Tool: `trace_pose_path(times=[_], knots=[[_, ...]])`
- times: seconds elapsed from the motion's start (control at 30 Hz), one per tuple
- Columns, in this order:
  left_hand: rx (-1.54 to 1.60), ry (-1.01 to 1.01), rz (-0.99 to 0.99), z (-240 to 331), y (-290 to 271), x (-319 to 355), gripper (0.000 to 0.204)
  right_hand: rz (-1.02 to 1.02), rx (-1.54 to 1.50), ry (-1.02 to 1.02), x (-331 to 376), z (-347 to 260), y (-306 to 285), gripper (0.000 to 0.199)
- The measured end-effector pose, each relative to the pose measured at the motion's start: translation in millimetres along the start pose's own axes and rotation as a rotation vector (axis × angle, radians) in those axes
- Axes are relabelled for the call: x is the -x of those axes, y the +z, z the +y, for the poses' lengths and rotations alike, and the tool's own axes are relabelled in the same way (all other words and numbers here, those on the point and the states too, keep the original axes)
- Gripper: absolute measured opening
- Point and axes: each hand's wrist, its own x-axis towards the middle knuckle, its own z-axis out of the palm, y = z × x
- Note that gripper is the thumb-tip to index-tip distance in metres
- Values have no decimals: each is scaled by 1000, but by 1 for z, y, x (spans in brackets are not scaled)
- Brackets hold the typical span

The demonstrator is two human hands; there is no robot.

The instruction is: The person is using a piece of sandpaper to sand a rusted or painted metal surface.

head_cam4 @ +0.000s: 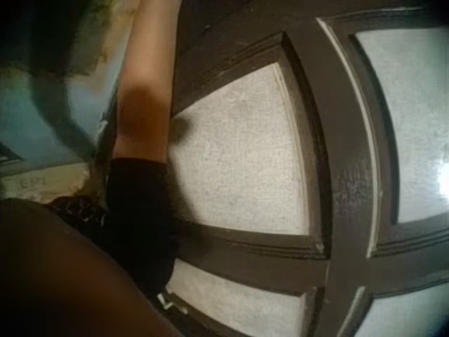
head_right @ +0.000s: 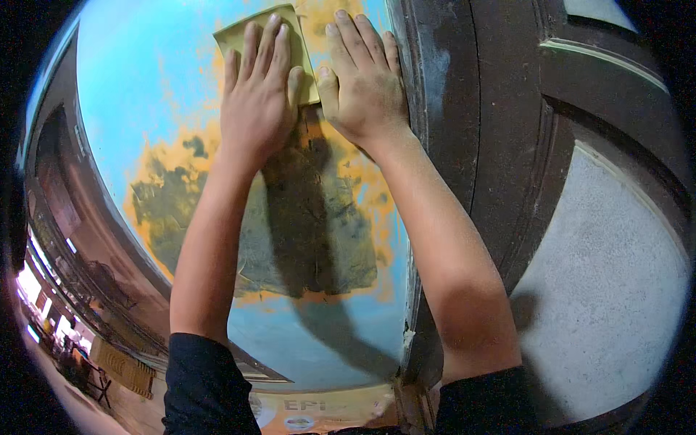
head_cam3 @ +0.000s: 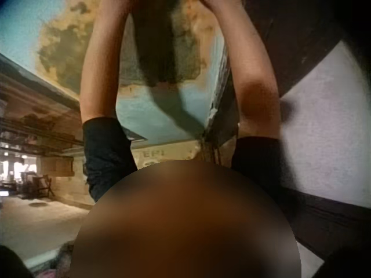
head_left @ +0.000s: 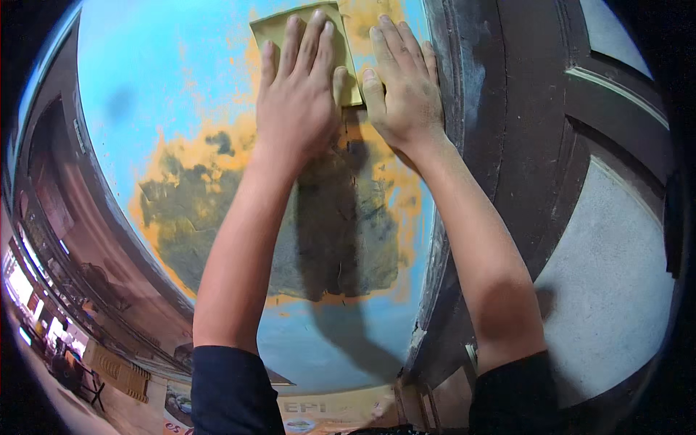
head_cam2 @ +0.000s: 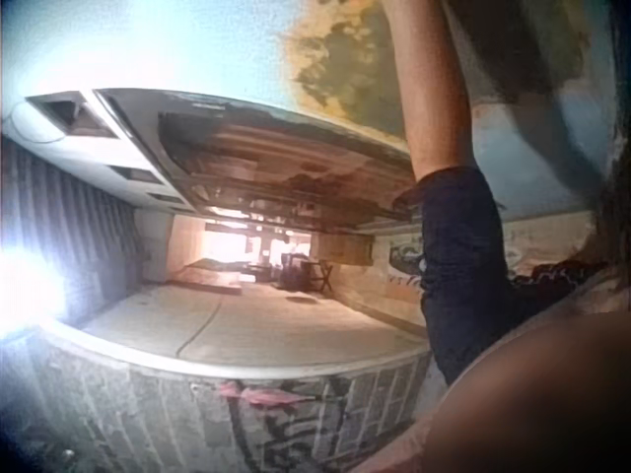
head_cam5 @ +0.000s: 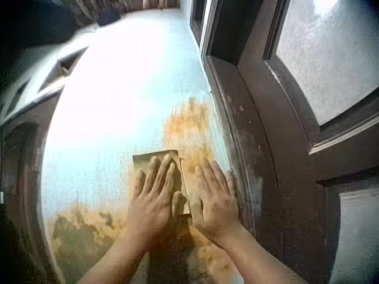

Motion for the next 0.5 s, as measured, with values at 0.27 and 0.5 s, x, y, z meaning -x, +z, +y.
trace_pose_path(times=[0.27,0.5], knots=[[20,13,-29,4,-3,25,57,-30,46,-5,2,6,-5,58],[-24,26,18,-30,-11,-3,58,-57,42,-2,-2,-1,-6,59]])
